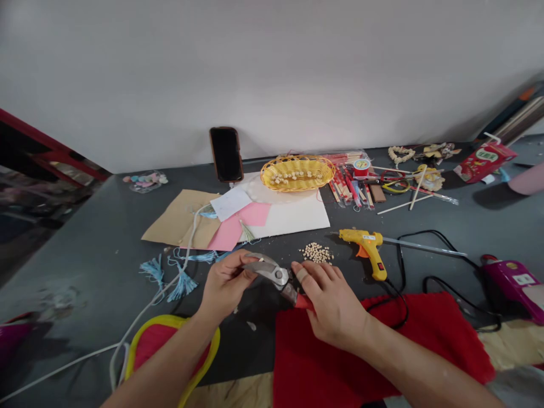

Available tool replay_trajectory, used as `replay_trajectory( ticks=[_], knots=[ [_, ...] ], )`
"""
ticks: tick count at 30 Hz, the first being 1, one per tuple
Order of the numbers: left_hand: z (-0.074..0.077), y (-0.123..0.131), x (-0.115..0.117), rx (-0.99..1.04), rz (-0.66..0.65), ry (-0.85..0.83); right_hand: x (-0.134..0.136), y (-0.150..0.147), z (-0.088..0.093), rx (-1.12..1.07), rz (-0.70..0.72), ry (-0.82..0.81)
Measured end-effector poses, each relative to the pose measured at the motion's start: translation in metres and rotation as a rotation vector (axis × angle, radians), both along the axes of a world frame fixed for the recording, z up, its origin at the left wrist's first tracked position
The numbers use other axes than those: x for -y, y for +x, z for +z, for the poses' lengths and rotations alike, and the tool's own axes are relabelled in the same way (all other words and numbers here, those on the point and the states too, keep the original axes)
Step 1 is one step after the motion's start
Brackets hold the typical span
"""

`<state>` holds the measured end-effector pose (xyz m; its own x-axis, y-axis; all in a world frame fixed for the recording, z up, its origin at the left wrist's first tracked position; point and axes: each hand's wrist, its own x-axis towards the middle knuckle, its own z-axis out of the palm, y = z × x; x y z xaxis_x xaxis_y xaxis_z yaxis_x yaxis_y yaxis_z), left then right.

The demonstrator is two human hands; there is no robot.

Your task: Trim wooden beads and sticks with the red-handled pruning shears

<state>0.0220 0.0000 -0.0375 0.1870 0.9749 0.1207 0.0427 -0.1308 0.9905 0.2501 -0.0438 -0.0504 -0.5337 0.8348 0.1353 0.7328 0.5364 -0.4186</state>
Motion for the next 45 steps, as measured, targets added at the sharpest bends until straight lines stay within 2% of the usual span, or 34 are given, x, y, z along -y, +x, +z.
replay_trajectory(
  ticks=[7,16,20,25,32,39,45],
  knots=[
    [0.005,0.001,0.003,-0.012,-0.003,-0.041,0.003,-0.001,0.002,-0.009,0.002,-0.024],
    [0.001,0.002,0.001,0.209,-0.115,-0.273,0.002,-0.002,0.002,0.01,0.002,0.032],
    [0.007,0.002,0.0,0.192,-0.107,-0.296,0.001,-0.001,0.002,0.01,0.008,0.039],
    [0.01,0.001,0.001,0.142,-0.105,-0.297,0.002,-0.002,0.002,-0.012,0.02,0.02],
    [0.005,0.0,0.002,0.044,-0.092,-0.216,0.004,-0.002,0.003,0.0,-0.005,-0.018],
    [0.005,0.002,0.002,-0.078,0.056,-0.115,-0.001,-0.002,0.001,0.019,-0.049,-0.003],
    [0.009,0.002,0.002,-0.039,-0.017,-0.163,0.0,-0.002,0.001,0.012,-0.025,-0.013]
  ],
)
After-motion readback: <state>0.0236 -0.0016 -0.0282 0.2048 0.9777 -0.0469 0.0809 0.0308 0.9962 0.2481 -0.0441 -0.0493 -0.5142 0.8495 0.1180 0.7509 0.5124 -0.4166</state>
